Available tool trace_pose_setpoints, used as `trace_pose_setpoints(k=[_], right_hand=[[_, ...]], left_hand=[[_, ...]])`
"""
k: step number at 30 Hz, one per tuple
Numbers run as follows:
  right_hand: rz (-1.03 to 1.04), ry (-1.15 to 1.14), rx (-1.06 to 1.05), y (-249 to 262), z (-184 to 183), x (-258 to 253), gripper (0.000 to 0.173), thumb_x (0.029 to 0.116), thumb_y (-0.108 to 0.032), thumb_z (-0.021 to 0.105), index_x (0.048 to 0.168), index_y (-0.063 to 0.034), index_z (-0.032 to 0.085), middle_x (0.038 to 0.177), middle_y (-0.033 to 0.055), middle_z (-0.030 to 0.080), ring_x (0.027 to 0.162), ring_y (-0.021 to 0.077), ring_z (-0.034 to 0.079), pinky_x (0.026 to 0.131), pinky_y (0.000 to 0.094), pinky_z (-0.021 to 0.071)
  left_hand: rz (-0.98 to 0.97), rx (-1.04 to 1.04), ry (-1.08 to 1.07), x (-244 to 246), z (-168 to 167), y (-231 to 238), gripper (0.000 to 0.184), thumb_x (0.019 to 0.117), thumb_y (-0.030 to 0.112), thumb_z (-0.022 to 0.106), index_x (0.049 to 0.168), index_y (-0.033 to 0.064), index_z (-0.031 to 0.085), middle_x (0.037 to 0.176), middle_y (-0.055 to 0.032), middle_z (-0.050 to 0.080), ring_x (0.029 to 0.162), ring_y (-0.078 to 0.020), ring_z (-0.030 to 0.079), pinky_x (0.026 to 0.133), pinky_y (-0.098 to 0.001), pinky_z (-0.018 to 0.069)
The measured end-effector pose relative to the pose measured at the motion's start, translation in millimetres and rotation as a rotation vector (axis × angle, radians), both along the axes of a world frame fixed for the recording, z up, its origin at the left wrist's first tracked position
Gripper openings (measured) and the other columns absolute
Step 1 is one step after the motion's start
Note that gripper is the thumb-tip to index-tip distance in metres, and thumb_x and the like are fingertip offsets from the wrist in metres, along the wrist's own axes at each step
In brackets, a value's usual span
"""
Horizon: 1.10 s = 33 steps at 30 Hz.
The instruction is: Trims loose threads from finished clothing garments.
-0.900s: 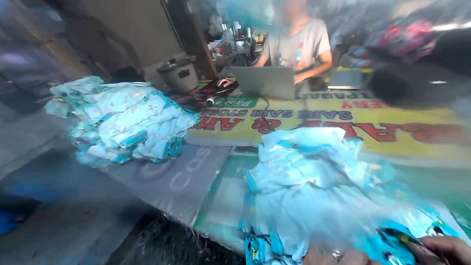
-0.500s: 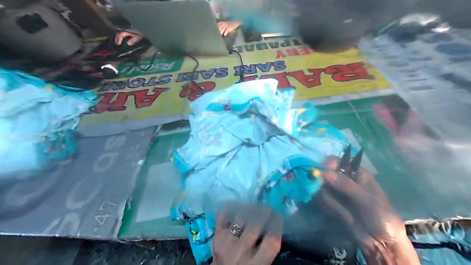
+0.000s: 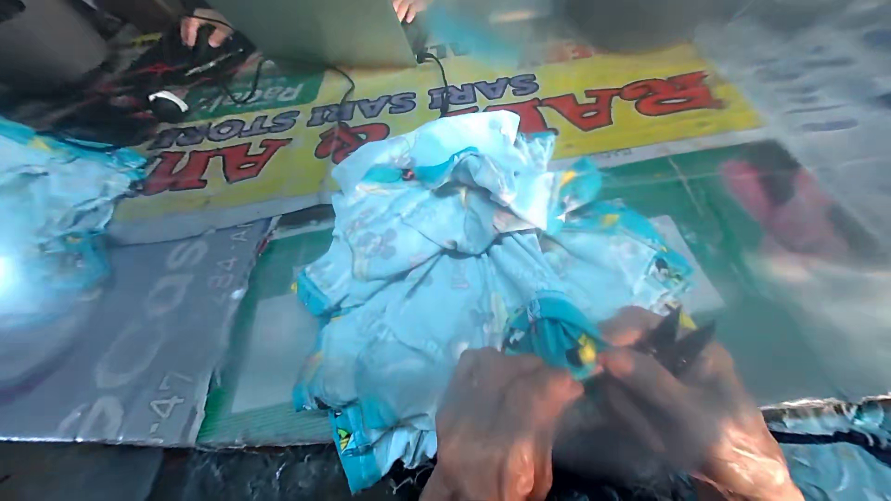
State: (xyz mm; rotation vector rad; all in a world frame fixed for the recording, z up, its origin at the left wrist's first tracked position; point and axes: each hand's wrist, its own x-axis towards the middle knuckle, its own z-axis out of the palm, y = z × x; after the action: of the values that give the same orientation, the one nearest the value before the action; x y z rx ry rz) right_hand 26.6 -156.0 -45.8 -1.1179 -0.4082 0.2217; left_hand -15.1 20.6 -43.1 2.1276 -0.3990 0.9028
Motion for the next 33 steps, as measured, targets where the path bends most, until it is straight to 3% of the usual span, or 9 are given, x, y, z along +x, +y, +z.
trace_pose_setpoints(k=[6,8,11,15,20,33], right_hand=[[0.050,-0.015,-0.009,-7,-4,2,0.007,0.1017,-0.016,0.063,0.104,-0.0119,0.068,0.079,-0.0093,0.067,0.056,-0.0073,0.054,0.047,0.0095,0.0453],[0.021,-0.145,-0.138,-10,-5,2,0.010,0.1020,-0.019,0.063,0.108,-0.0113,0.067,0.092,-0.0078,0.070,0.067,-0.0070,0.058,0.056,0.0097,0.0478],[-0.085,-0.422,-0.462,-24,-2,-3,0.029,0.1009,-0.027,0.065,0.120,-0.0068,0.059,0.108,-0.0012,0.069,0.093,-0.0029,0.065,0.079,0.0136,0.0570],[-0.239,-0.774,-0.718,-38,-7,-4,0.025,0.1017,-0.030,0.064,0.119,-0.0118,0.065,0.106,0.0032,0.070,0.098,0.0052,0.065,0.083,0.0187,0.0535],[-0.387,-0.993,-0.855,-33,-6,-8,0.017,0.1036,-0.027,0.060,0.117,-0.0194,0.066,0.100,0.0035,0.070,0.088,0.0149,0.064,0.074,0.0285,0.0481],[-0.403,-1.016,-0.776,-24,-9,0,0.016,0.1047,-0.024,0.057,0.113,-0.0198,0.069,0.098,0.0022,0.070,0.085,0.0131,0.063,0.073,0.0275,0.0457]], left_hand=[[-0.017,0.068,0.032,-16,-7,-1,0.016,0.1055,0.023,0.054,0.095,0.0132,0.061,0.091,0.0004,0.066,0.092,-0.0077,0.063,0.087,-0.0222,0.0480],[-0.067,0.023,0.063,-26,-5,-4,0.014,0.1049,0.021,0.056,0.096,0.0120,0.061,0.092,-0.0007,0.065,0.093,-0.0087,0.063,0.091,-0.0232,0.0481],[-0.056,0.001,0.071,-35,-5,-6,0.014,0.1037,0.022,0.058,0.094,0.0125,0.060,0.088,-0.0007,0.064,0.090,-0.0092,0.062,0.089,-0.0230,0.0487],[-0.027,-0.006,0.075,-37,-10,-5,0.014,0.1024,0.022,0.060,0.093,0.0124,0.060,0.088,-0.0003,0.064,0.091,-0.0085,0.063,0.088,-0.0222,0.0496],[-0.031,-0.006,0.044,-33,-11,-7,0.013,0.1022,0.022,0.060,0.094,0.0124,0.061,0.088,0.0004,0.064,0.089,-0.0076,0.063,0.086,-0.0216,0.0490],[-0.005,0.011,-0.011,-24,-12,-15,0.012,0.1023,0.021,0.059,0.095,0.0130,0.062,0.086,0.0016,0.065,0.087,-0.0064,0.062,0.086,-0.0202,0.0477]])
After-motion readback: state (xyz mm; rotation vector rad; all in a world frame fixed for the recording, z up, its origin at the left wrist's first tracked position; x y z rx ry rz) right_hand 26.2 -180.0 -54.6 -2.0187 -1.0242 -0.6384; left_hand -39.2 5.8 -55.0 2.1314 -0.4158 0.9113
